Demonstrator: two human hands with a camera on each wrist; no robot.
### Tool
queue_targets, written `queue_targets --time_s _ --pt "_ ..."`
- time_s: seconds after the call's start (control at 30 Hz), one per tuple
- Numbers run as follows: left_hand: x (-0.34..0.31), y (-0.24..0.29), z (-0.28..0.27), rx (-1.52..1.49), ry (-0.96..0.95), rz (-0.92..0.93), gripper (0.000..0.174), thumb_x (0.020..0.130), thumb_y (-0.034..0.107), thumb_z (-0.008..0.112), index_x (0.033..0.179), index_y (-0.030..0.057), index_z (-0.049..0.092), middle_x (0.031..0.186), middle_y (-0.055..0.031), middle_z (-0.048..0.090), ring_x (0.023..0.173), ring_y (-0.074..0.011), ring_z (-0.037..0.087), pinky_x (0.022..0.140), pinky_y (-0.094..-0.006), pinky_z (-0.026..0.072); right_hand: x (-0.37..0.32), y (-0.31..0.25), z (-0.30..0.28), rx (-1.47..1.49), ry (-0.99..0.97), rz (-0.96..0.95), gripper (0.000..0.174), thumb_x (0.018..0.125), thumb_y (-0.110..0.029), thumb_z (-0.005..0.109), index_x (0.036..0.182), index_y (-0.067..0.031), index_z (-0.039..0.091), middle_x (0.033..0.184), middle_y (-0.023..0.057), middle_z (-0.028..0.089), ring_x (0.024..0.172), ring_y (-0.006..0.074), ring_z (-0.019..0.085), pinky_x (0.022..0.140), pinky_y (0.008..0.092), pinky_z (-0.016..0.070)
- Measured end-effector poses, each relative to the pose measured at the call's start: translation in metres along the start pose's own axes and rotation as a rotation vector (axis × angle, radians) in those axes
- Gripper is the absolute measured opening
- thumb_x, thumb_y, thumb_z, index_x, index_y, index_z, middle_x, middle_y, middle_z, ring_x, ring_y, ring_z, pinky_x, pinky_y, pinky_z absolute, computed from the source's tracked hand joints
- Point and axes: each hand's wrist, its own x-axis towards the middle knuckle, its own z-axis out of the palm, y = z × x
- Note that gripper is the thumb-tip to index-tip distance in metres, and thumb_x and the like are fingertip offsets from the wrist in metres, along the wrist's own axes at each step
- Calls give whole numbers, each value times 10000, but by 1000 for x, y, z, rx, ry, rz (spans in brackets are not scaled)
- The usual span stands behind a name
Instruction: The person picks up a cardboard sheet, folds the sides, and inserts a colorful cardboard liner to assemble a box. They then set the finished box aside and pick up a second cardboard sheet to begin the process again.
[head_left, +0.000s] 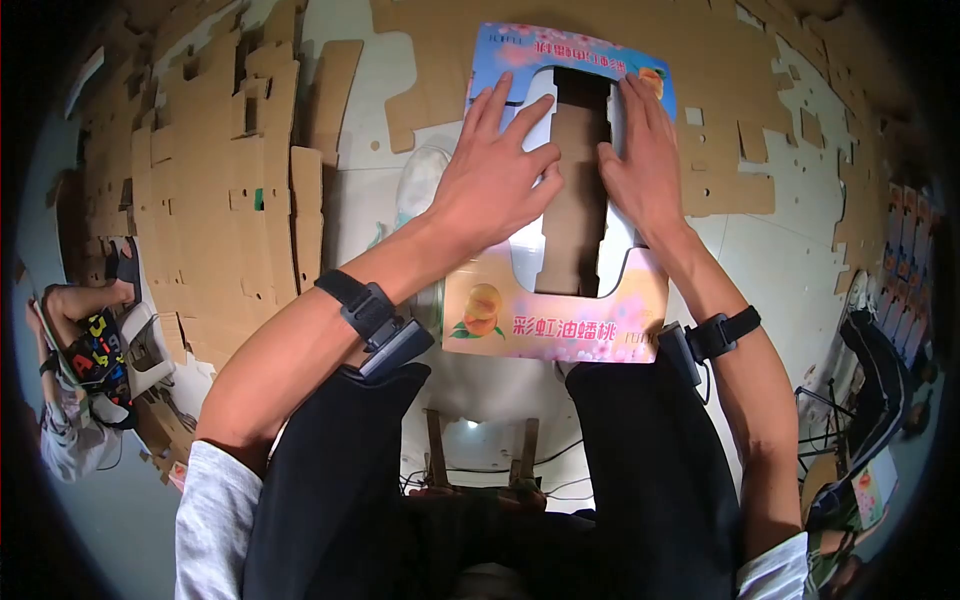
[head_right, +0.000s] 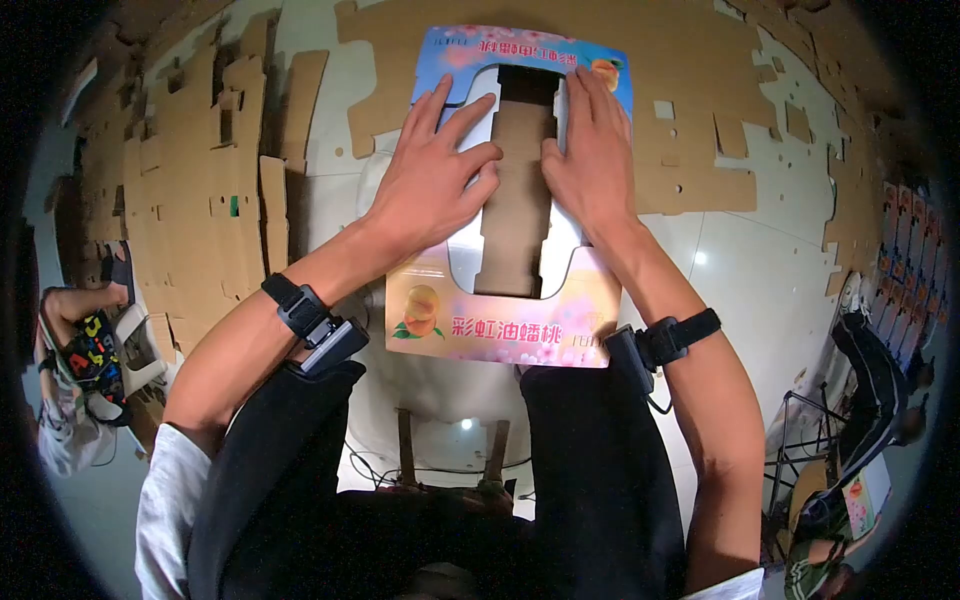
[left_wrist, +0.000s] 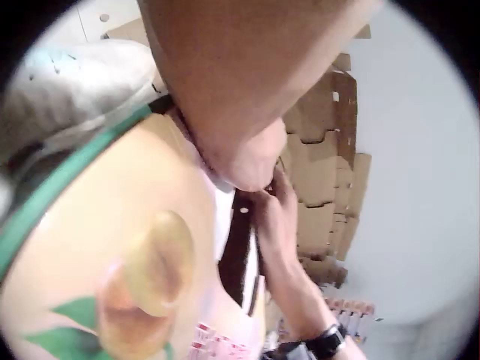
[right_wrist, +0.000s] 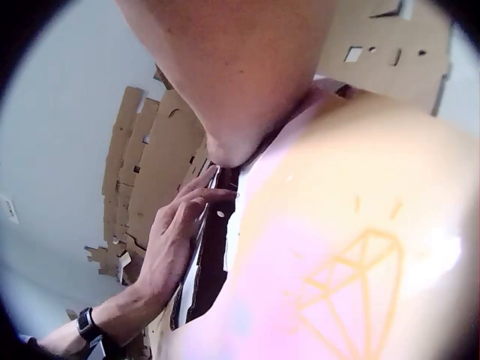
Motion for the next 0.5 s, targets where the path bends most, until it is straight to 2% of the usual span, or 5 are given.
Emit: queue_targets --time_s 0.17,0.27,0.37,0.47,0.5 --pt "2 1 0 35 40 -6 220 941 226 626 1046 106 779 1512 -155 540 1489 -513 332 1249 -610 274 3 -3 0 -28 -10 -6 694 829 -86 692 1485 30 497 1585 221 432 1449 403 422 1216 475 350" --pt "0 -6 3 -71 115 0 197 928 190 631 1025 103 780 1482 -139 574 1473 -491 381 1241 -570 323 1 -7 -5 -101 -34 -56 488 842 -105 713 1306 32 653 1564 193 465 1442 402 437 1206 459 367" --pt "-3 -15 1 -174 130 -45 201 925 132 610 1025 89 779 1426 -127 624 1434 -442 466 1215 -510 389 1 -10 -11 43 -67 -225 240 889 -164 705 1016 34 755 1338 176 658 1334 346 548 1202 449 377" --pt "1 -29 -10 -371 109 -103 226 928 70 575 1036 67 774 1361 -120 672 1350 -367 574 1133 -430 473 -3 -22 -32 28 -631 -335 379 993 -299 626 834 19 758 1011 151 754 1154 311 642 1213 442 370" --pt "1 -36 -15 -467 112 -142 231 932 55 564 1037 55 770 1345 -121 681 1322 -346 593 1106 -414 484 0 -19 -31 61 -625 -344 436 1017 -338 588 823 14 760 948 152 749 1105 310 652 1217 439 366"
